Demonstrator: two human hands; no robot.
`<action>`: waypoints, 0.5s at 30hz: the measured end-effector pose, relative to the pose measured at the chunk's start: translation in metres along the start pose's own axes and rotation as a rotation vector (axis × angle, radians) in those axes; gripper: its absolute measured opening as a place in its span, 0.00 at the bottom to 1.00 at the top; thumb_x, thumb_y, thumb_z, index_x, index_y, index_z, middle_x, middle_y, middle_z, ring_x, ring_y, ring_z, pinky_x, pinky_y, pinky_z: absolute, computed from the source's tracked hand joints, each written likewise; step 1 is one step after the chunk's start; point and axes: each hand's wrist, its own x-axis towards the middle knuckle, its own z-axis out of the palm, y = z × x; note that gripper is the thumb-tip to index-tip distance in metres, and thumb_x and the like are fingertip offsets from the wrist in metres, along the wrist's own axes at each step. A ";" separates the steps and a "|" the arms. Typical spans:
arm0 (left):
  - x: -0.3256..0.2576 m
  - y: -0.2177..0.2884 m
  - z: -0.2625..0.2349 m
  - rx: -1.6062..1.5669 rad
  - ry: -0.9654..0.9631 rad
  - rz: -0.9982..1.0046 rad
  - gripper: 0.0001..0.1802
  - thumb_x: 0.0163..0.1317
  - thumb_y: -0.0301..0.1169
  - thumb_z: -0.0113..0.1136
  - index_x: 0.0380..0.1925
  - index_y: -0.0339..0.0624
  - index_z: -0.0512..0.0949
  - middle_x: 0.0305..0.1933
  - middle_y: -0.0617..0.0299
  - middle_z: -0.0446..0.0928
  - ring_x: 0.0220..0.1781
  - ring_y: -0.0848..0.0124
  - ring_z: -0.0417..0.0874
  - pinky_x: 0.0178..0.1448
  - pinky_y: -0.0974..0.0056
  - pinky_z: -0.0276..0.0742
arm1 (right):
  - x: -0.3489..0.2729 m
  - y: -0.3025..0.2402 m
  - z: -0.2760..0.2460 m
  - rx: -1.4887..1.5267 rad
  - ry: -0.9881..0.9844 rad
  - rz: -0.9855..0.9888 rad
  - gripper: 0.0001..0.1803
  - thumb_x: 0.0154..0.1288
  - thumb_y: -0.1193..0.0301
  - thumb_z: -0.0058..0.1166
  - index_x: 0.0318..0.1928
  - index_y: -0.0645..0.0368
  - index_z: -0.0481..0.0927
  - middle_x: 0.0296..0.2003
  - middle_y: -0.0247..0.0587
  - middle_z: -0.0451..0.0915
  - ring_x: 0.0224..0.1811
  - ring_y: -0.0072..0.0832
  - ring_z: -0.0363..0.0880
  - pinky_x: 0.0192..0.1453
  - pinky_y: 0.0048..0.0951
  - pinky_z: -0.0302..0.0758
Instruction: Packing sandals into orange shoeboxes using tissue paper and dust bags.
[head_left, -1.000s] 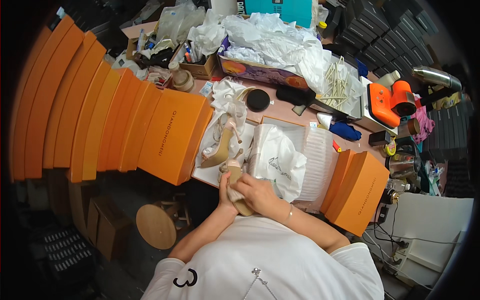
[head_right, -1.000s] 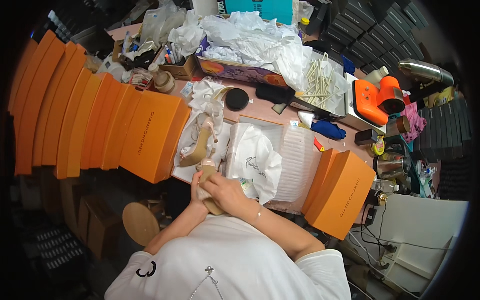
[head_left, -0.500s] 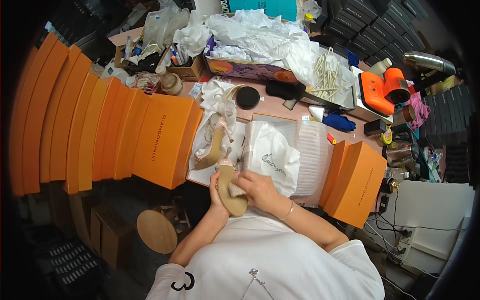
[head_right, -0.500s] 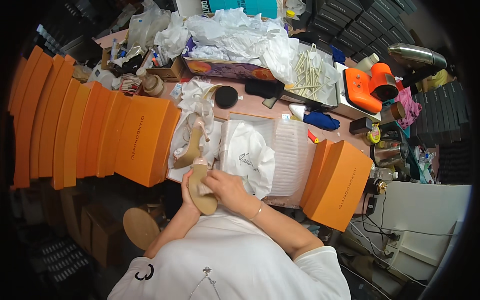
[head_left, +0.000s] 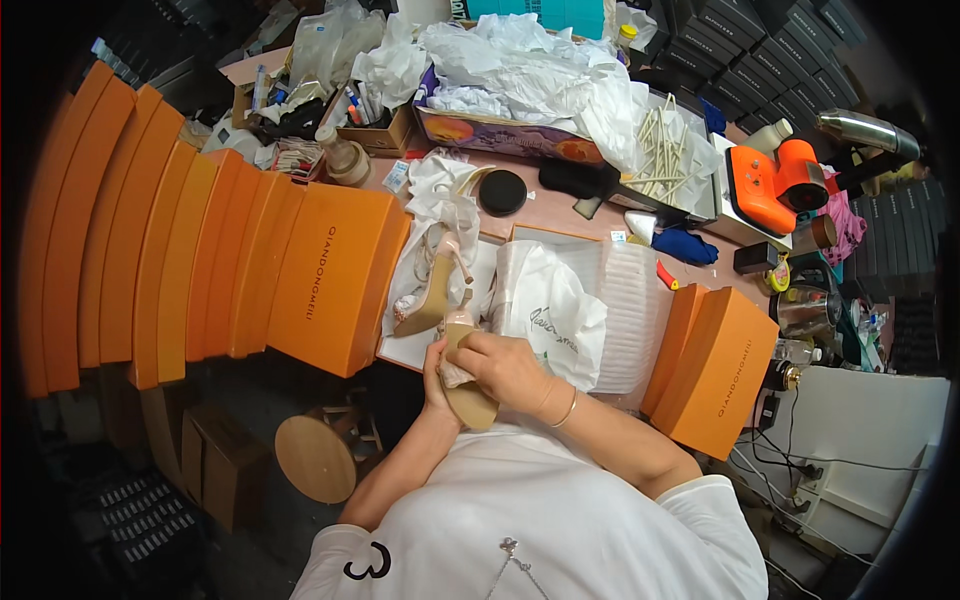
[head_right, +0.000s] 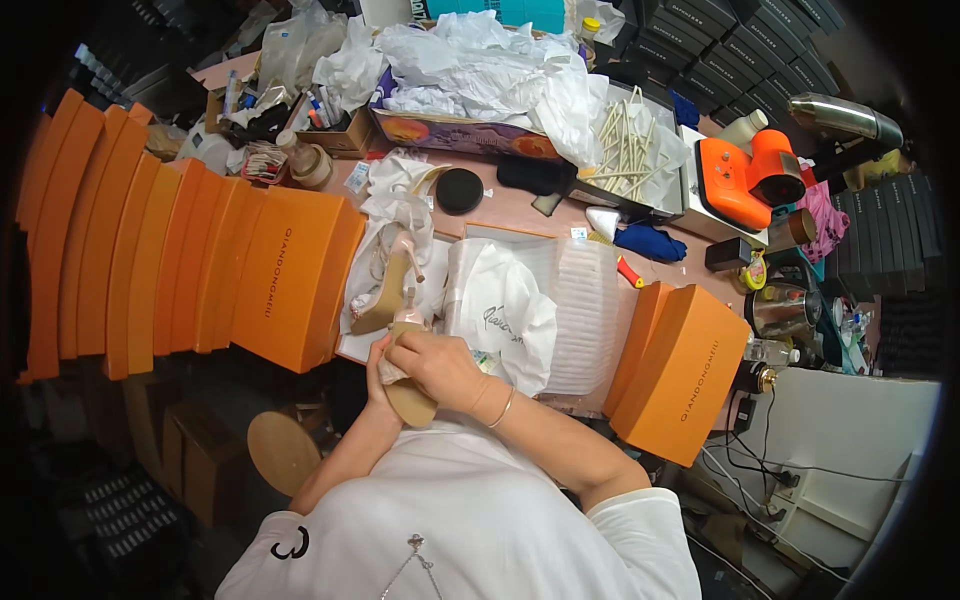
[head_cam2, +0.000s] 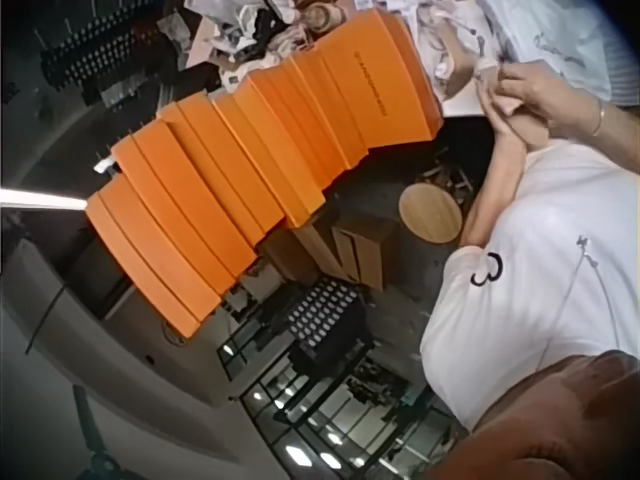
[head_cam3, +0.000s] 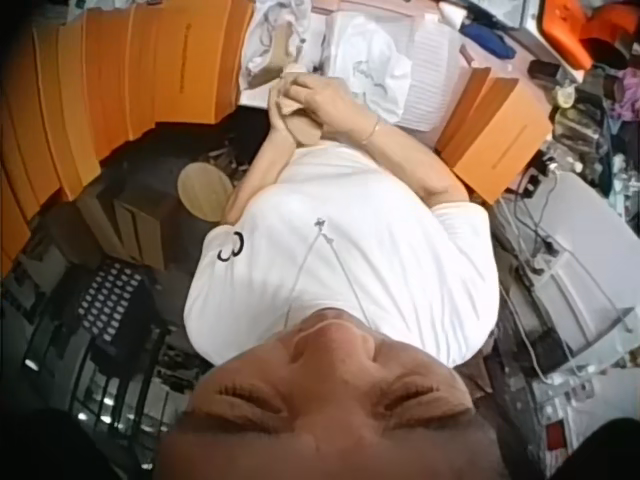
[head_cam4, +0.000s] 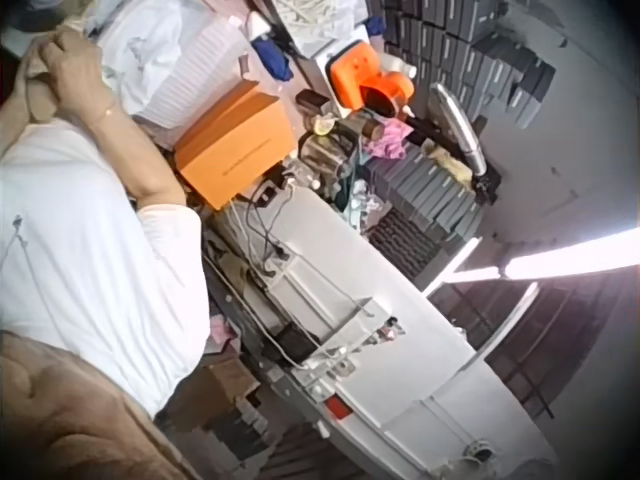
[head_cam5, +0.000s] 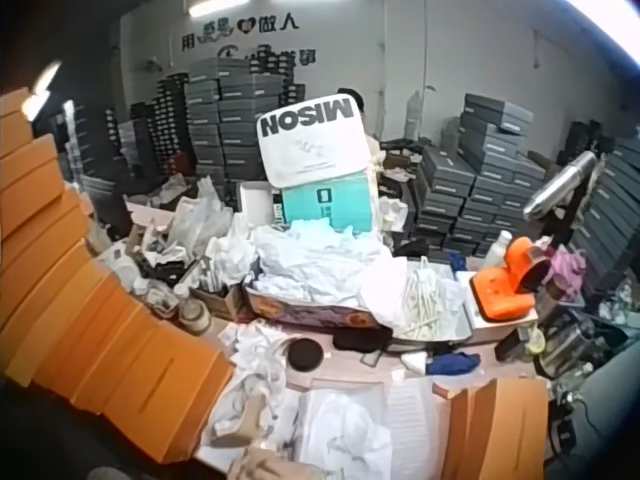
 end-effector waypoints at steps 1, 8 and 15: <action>0.001 0.000 -0.011 0.053 -0.025 0.018 0.31 0.61 0.55 0.46 0.46 0.36 0.75 0.37 0.53 0.78 0.37 0.59 0.80 0.49 0.57 0.77 | -0.008 -0.006 0.004 0.010 -0.034 -0.012 0.11 0.52 0.72 0.53 0.39 0.52 0.77 0.29 0.36 0.71 0.30 0.37 0.78 0.27 0.34 0.76; 0.007 0.006 -0.010 -0.004 -0.086 -0.029 0.31 0.62 0.54 0.46 0.47 0.36 0.74 0.37 0.53 0.79 0.39 0.61 0.81 0.47 0.56 0.78 | -0.003 -0.007 0.008 0.055 -0.058 -0.091 0.09 0.51 0.72 0.54 0.36 0.54 0.75 0.28 0.36 0.71 0.29 0.36 0.77 0.27 0.35 0.75; 0.014 -0.007 -0.018 -0.146 -0.021 0.032 0.30 0.62 0.54 0.45 0.47 0.38 0.75 0.40 0.55 0.78 0.44 0.60 0.80 0.50 0.57 0.77 | 0.013 -0.005 0.008 -0.005 -0.008 -0.090 0.08 0.50 0.72 0.54 0.33 0.54 0.75 0.28 0.37 0.71 0.29 0.36 0.77 0.27 0.36 0.75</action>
